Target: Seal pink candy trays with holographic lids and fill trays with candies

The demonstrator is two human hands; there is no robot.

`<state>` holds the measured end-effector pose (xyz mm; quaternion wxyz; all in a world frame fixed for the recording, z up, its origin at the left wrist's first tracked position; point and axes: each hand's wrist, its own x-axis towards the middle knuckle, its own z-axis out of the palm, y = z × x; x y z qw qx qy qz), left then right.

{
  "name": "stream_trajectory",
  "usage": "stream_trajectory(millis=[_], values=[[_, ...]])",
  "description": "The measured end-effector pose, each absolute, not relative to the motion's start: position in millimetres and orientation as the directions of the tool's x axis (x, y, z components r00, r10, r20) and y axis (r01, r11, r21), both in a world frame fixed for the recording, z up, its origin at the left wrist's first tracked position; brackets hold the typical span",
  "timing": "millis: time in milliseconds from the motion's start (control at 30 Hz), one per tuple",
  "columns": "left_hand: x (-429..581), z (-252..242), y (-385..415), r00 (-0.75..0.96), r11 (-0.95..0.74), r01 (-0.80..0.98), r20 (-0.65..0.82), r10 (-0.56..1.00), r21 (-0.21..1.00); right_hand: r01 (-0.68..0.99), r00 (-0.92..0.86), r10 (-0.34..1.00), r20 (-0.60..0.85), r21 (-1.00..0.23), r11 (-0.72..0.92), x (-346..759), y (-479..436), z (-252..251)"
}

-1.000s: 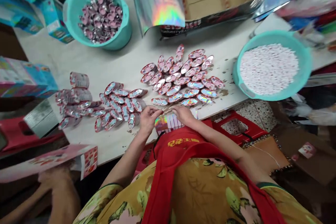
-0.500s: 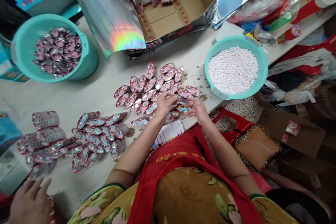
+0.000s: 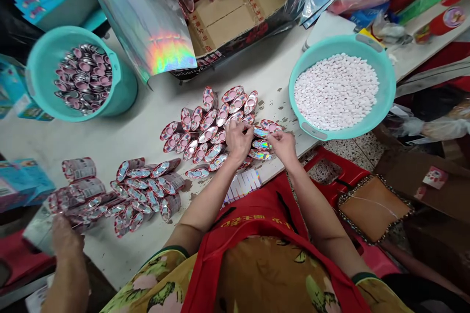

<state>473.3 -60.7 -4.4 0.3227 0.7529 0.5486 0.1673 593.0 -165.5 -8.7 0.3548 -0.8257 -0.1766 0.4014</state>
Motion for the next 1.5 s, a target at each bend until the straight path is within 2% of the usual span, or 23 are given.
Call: stream_trajectory(millis=[167,267,367,467,567,633,667,700,733,800,833,933,1000,1067,1200,1333,1500], values=[[479,-14,-57,0.391,-0.260,0.792,-0.132,0.911,0.552,0.364,0.630,0.605,-0.487,-0.503,-0.784,597,-150,-6],[480,-14,-55,0.411,-0.281,0.821,-0.173,0.895,0.496,0.455,0.601,0.604,-0.524,-0.397,-0.797,604,-145,-1],[481,-12,-50,0.359,-0.233,0.838,-0.177,0.917,0.494,0.462,0.623,0.557,-0.549,-0.316,-0.828,613,-145,0],[472,-6,-43,0.354,-0.228,0.779,-0.110,0.929,0.584,0.453,0.707,0.557,-0.436,-0.325,-0.830,613,-153,-3],[427,10,-46,0.488,-0.298,0.674,-0.105,0.866,0.676,0.493,0.736,0.628,-0.250,-0.438,-0.752,592,-173,-3],[369,25,-60,0.596,-0.287,0.676,-0.274,0.755,0.678,0.563,0.654,0.732,-0.191,-0.523,-0.640,566,-193,-1],[336,30,-70,0.619,-0.266,0.719,-0.416,0.667,0.642,0.604,0.571,0.799,-0.188,-0.562,-0.564,551,-204,-1],[301,34,-82,0.590,-0.253,0.785,-0.557,0.584,0.566,0.643,0.462,0.864,-0.198,-0.596,-0.481,535,-214,0],[268,34,-95,0.511,-0.240,0.853,-0.646,0.567,0.463,0.673,0.343,0.914,-0.215,-0.623,-0.399,518,-223,-1],[216,26,-116,0.359,-0.199,0.931,-0.672,0.648,0.305,0.712,0.113,0.961,-0.252,-0.654,-0.255,488,-232,-4],[198,18,-124,0.304,-0.150,0.948,-0.661,0.686,0.280,0.725,0.019,0.964,-0.267,-0.660,-0.197,475,-232,-6],[180,-8,-133,0.262,0.064,0.912,-0.695,0.669,0.406,0.762,-0.161,0.940,-0.301,-0.644,-0.075,442,-216,-11],[184,-19,-130,0.307,0.124,0.851,-0.674,0.672,0.511,0.788,-0.231,0.911,-0.343,-0.615,-0.032,426,-198,-9],[190,-22,-126,0.349,0.040,0.835,-0.584,0.733,0.549,0.803,-0.290,0.860,-0.419,-0.595,-0.019,414,-182,-4],[194,-17,-128,0.431,-0.250,0.864,-0.388,0.815,0.437,0.839,-0.268,0.786,-0.557,-0.536,-0.094,402,-166,7],[194,-21,-147,0.607,-0.534,0.784,-0.214,0.765,0.315,0.847,-0.212,0.784,-0.583,-0.510,-0.150,400,-165,5],[180,-27,-175,0.670,-0.607,0.733,-0.175,0.721,0.307,0.853,-0.169,0.780,-0.602,-0.486,-0.191,400,-166,-1]])
